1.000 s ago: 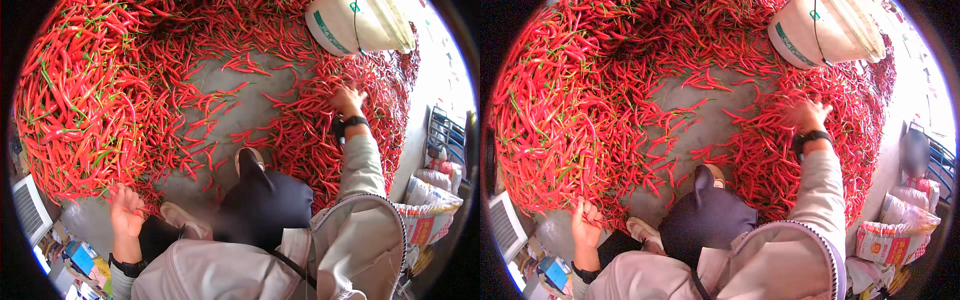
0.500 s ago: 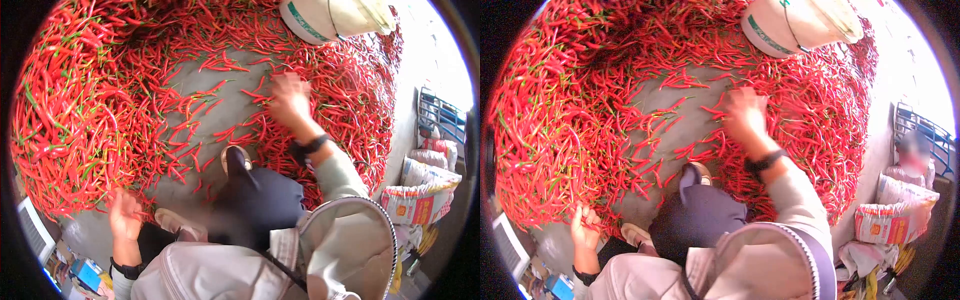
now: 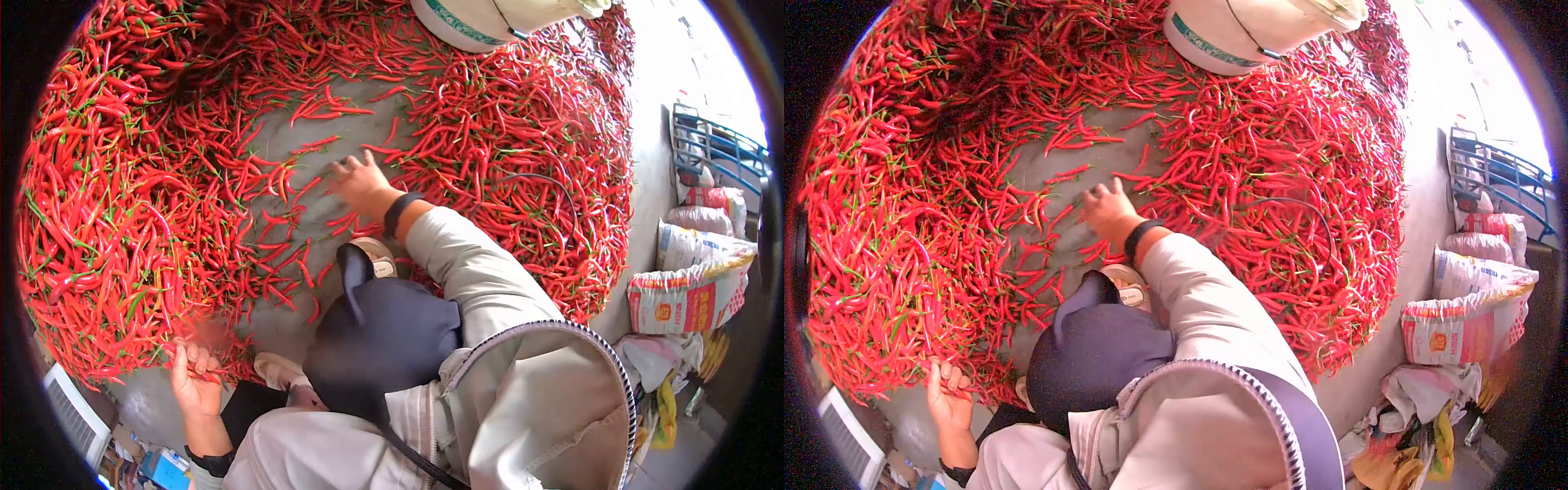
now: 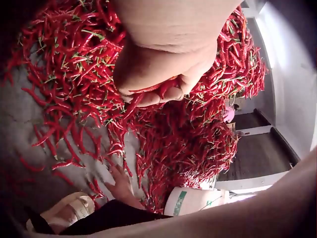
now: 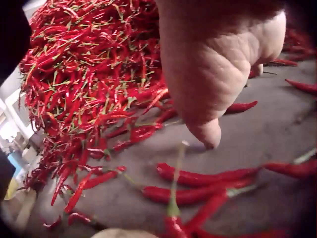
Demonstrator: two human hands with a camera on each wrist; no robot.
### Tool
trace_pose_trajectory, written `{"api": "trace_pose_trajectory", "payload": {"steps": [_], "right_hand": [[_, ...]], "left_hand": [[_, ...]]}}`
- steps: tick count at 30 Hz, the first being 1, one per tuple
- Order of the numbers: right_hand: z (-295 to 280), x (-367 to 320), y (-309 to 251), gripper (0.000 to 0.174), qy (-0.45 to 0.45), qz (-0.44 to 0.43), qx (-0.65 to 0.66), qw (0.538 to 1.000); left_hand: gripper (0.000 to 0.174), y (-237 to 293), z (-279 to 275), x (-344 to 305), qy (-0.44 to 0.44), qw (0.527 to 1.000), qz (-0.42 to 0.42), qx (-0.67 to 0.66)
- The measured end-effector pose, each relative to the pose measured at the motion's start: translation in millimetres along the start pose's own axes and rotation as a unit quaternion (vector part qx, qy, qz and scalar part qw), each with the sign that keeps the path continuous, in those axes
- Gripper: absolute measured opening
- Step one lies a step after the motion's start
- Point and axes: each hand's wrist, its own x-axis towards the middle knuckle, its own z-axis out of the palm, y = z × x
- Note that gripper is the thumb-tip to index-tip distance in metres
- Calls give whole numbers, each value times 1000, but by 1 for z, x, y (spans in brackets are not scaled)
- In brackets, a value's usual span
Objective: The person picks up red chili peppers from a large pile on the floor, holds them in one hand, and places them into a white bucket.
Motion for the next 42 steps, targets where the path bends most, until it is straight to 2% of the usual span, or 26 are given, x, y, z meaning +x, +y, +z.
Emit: {"api": "trace_pose_trajectory", "payload": {"steps": [2,3,5,7,9,11,12,14,17,21,23,25,27,30,31,33,35,37,38,39,40,41,42], "right_hand": [[3,-22,18,33,-1,44,-5,999],[11,-34,26,25,33,66,-12,997],[9,-57,39,22,-13,93,-66,993],[2,-72,42,17,-26,137,-28,990],[-24,-80,41,20,-64,156,7,986],[-54,-80,40,20,-179,197,47,963],[-68,-80,42,23,-177,215,66,958],[-72,-76,55,22,-90,253,78,960],[-84,-78,98,19,53,320,-34,945],[-79,-119,173,22,155,471,-120,860],[-62,-143,197,25,62,543,-115,830],[-71,-154,192,25,12,557,-118,822],[-86,-154,188,22,-19,538,-119,834],[-94,-152,180,20,11,507,-149,849],[-96,-148,181,20,17,504,-117,856],[-98,-137,174,20,22,496,-84,864],[-99,-120,154,21,128,427,52,894],[-90,-103,143,23,208,327,197,901],[-90,-96,135,24,190,293,358,866],[-89,-89,124,26,166,251,510,806],[-96,-81,99,26,223,206,634,711],[-106,-78,84,26,197,201,682,675],[-106,-75,75,25,192,180,679,685]], "left_hand": [[9,-2,2,1,-5,1000,-3,0],[9,-3,5,1,11,1000,-2,2],[9,-3,8,2,26,1000,-2,4],[9,-2,7,4,1,1000,-5,-9],[9,-2,6,5,1,1000,-6,-8],[8,-1,5,6,1,1000,-7,-5],[9,-1,5,6,2,1000,-6,-4],[9,0,5,7,4,1000,-3,-2],[10,3,5,5,15,1000,1,-10],[10,6,0,3,18,1000,4,-20],[10,4,-2,4,21,999,5,-25],[10,2,-4,6,18,1000,4,-1],[9,1,-4,8,21,1000,6,-1],[10,0,-6,10,10,1000,3,-14],[10,0,-7,10,14,1000,5,-16],[9,-2,-7,11,110,994,10,-7],[9,-1,-7,11,98,995,16,-3],[10,1,-7,9,25,1000,-7,-10],[10,2,-7,8,29,1000,-4,-11],[10,2,-7,7,33,999,-3,-10],[10,3,-8,6,38,999,-1,-8],[10,3,-8,5,42,999,3,-8],[10,2,-8,5,32,999,4,-8]]}}
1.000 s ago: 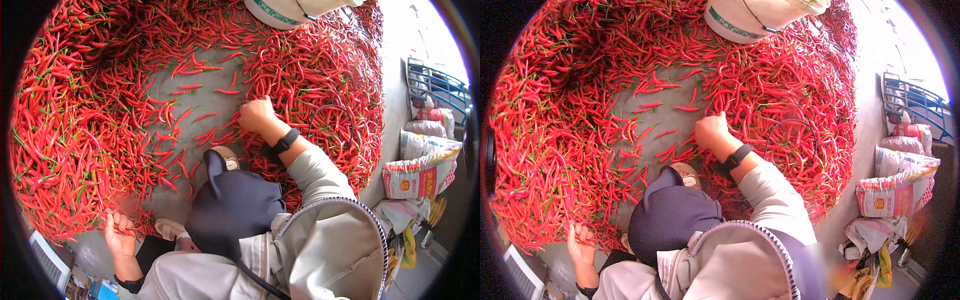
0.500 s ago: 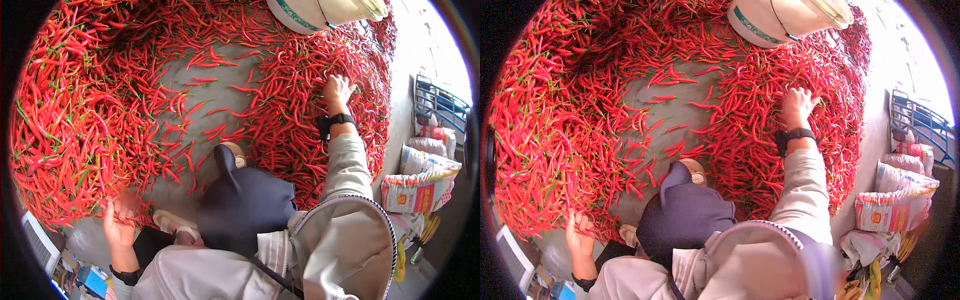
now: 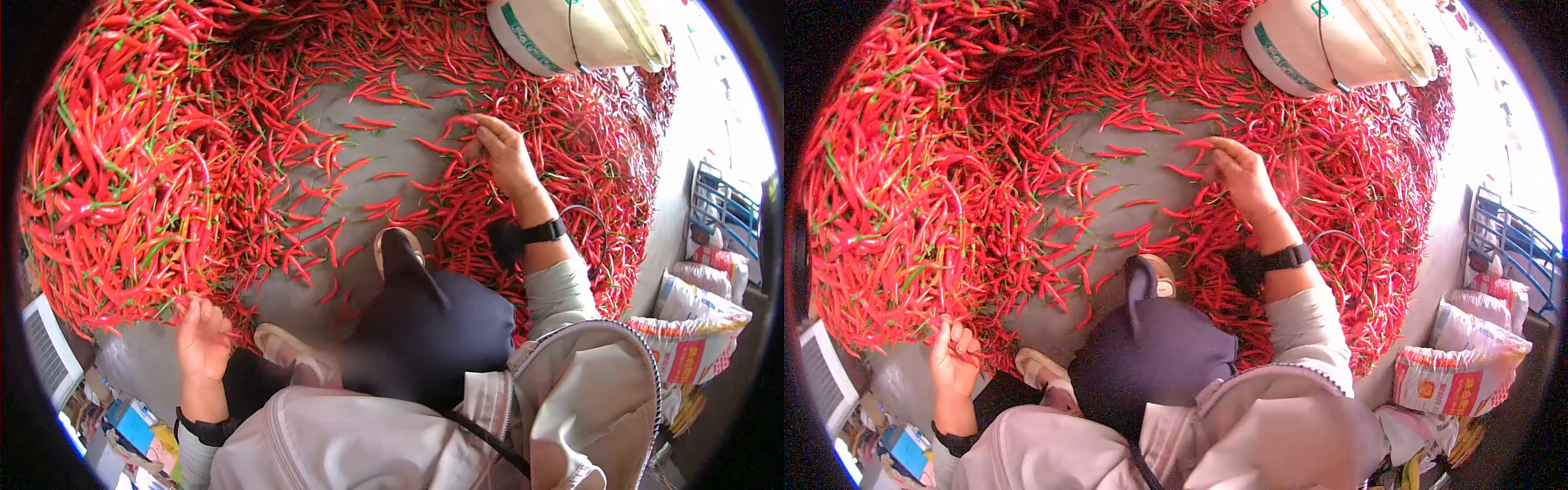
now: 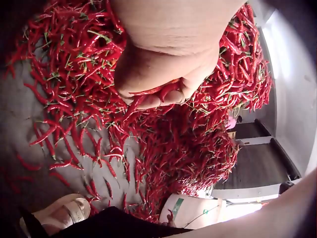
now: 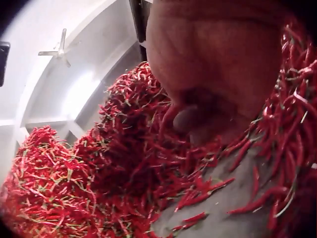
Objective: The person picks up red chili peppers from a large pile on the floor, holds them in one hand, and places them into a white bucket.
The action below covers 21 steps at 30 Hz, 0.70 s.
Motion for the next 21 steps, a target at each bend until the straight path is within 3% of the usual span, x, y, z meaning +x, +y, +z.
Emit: {"api": "trace_pose_trajectory", "payload": {"steps": [3,5,7,9,11,13,15,18,19,21], "right_hand": [[24,-2,6,21,-23,-10,43,999],[43,-6,0,22,-106,16,78,991],[64,-11,-18,18,-128,11,31,991],[81,-11,-28,13,-266,28,-60,962],[111,-8,-41,13,-366,-91,-154,913],[145,-10,-63,13,-441,-217,-118,863],[176,-15,-95,14,-528,-229,-187,796],[214,-29,-133,16,-573,-294,-176,745],[222,-33,-141,16,-581,-327,-194,720],[234,-40,-161,17,-573,-334,-227,713]], "left_hand": [[9,-3,-1,0,-33,999,2,-18],[10,-8,0,0,-51,997,-31,-47],[11,-12,3,2,-33,999,-23,-23],[14,-14,10,3,-29,999,-17,-19],[14,-13,24,4,-52,997,-24,59],[16,-10,40,3,-91,984,4,154],[25,-6,71,-6,-75,970,38,227],[31,0,79,-15,-60,960,62,267],[30,3,76,-14,-99,962,63,247],[29,11,69,-18,-136,962,80,221]]}}
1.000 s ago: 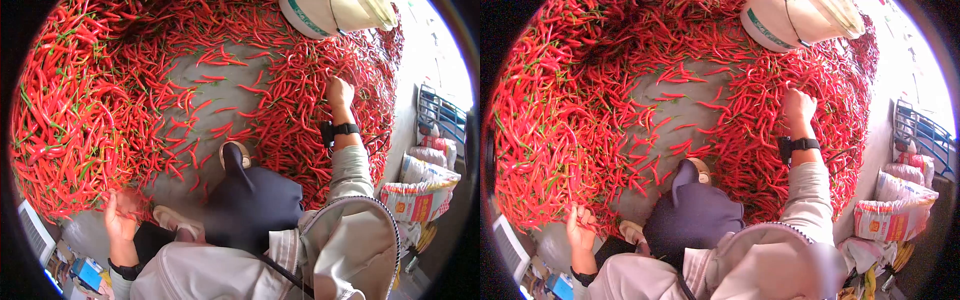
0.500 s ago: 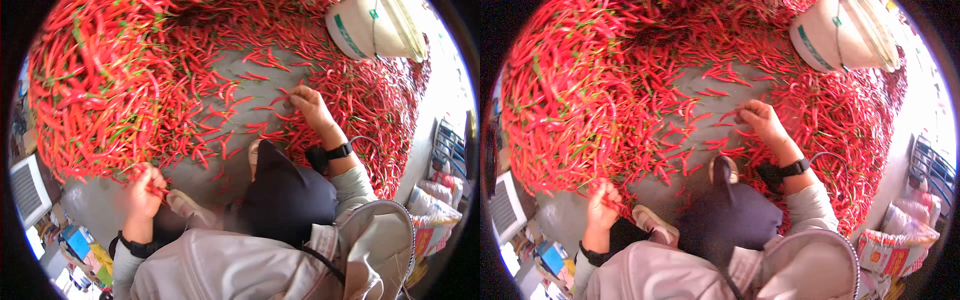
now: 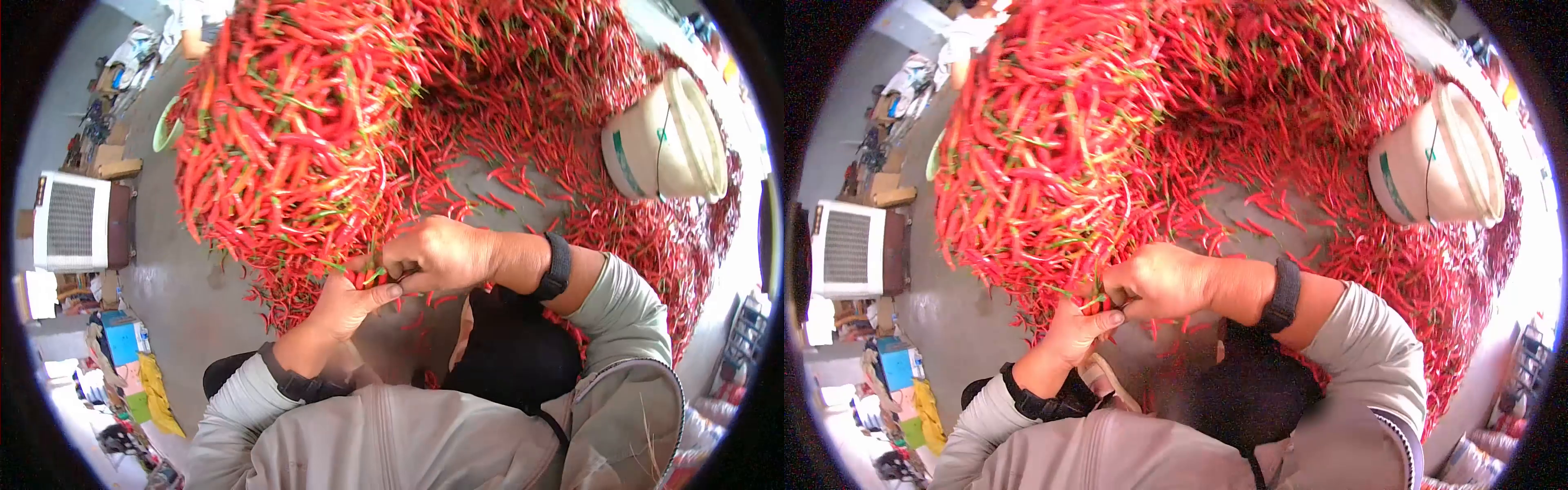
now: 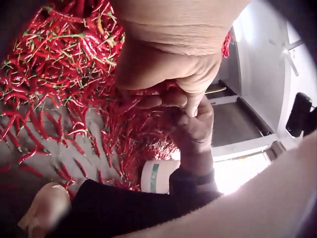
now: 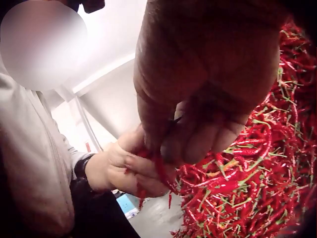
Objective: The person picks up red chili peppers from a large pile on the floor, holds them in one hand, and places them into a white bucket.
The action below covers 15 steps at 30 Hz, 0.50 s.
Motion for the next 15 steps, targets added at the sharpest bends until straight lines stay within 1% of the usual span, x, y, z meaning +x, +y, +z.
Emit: {"api": "trace_pose_trajectory", "payload": {"steps": [2,3,4,6,7,8,9,10,12,13,14,15], "right_hand": [[-5,13,-13,18,-12,-45,-47,998],[-14,22,-21,22,-30,-91,-92,991],[-26,33,-30,24,30,-124,-163,978],[-57,59,-53,29,155,-190,-274,930],[-72,76,-65,32,198,-199,-331,901],[-86,97,-73,33,226,-175,-346,894],[-96,117,-78,33,301,-197,-409,839],[-110,139,-82,40,286,-187,-430,836],[-120,177,-91,44,324,-168,-461,809],[-116,188,-92,44,321,-174,-468,805],[-111,199,-87,49,324,-111,-505,792],[-106,208,-80,54,326,-47,-539,775]], "left_hand": [[31,4,-8,-13,2,998,-5,-64],[30,10,-10,-21,14,998,10,-65],[30,10,-17,-30,22,997,21,-71],[31,9,-41,-51,21,989,-14,-146],[34,20,-50,-64,15,983,-25,-184],[34,23,-63,-69,18,982,-16,-189],[35,26,-75,-73,63,981,48,-176],[37,30,-87,-74,108,975,111,-162],[36,71,-108,-70,130,953,180,-206],[36,95,-120,-62,68,942,222,-240],[35,114,-132,-54,5,926,263,-271],[37,123,-142,-44,18,932,283,-224]]}}
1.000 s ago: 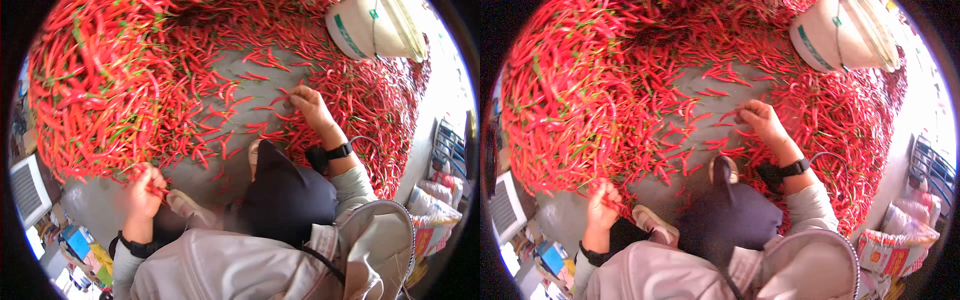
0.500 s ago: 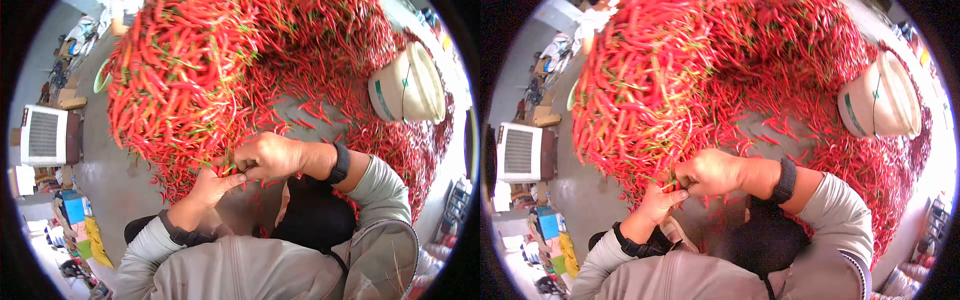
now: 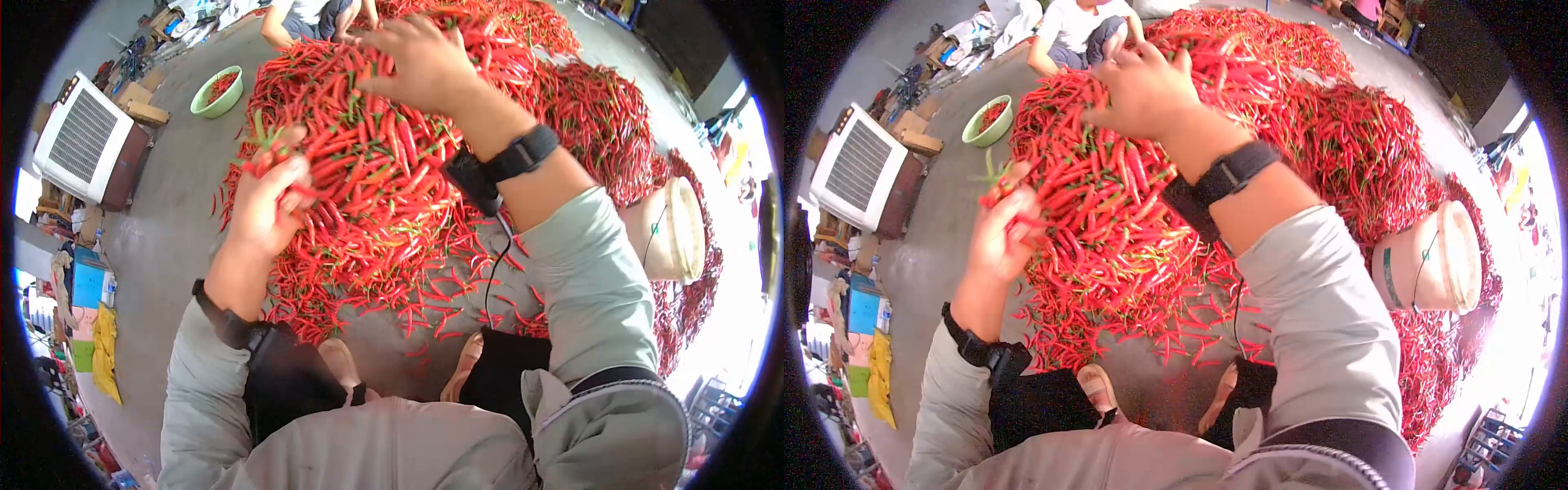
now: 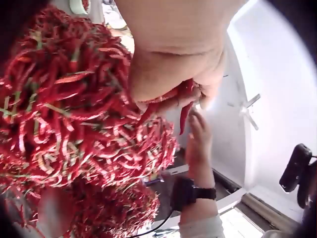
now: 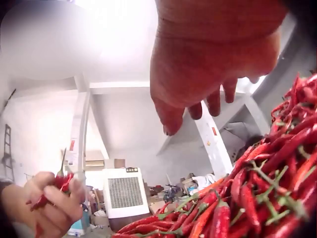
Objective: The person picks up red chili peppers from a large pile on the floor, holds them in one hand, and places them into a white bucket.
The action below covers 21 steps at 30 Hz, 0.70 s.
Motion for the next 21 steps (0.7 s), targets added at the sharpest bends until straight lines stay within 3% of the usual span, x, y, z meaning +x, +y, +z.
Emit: {"api": "trace_pose_trajectory", "payload": {"steps": [1,2,3,4,9,13,16,19,20,21], "right_hand": [[7,-5,-6,60,-127,73,-6,989],[15,-14,-10,61,-135,77,-54,986],[20,-21,-13,63,-146,83,-101,981],[18,-21,-17,66,-178,107,-92,974],[14,-40,-20,65,-175,106,-98,974],[-4,-70,-22,68,-183,134,-67,972],[-15,-98,-21,74,-206,173,-37,962],[-20,-136,-20,76,-180,220,5,959],[-23,-147,-22,78,-177,263,15,948],[-24,-158,-22,81,-159,282,42,945]], "left_hand": [[39,4,4,9,-5,999,20,49],[49,-9,16,9,87,978,24,188],[55,-21,14,7,64,965,-6,254],[55,-36,7,7,61,969,-10,239],[58,-57,0,0,52,984,-54,165],[55,-77,7,-14,50,968,-38,242],[49,-86,13,-29,13,969,-136,205],[46,-105,19,-42,-64,965,-136,214],[46,-124,12,-44,-99,955,-81,269],[46,-128,18,-50,-100,954,-84,270]]}}
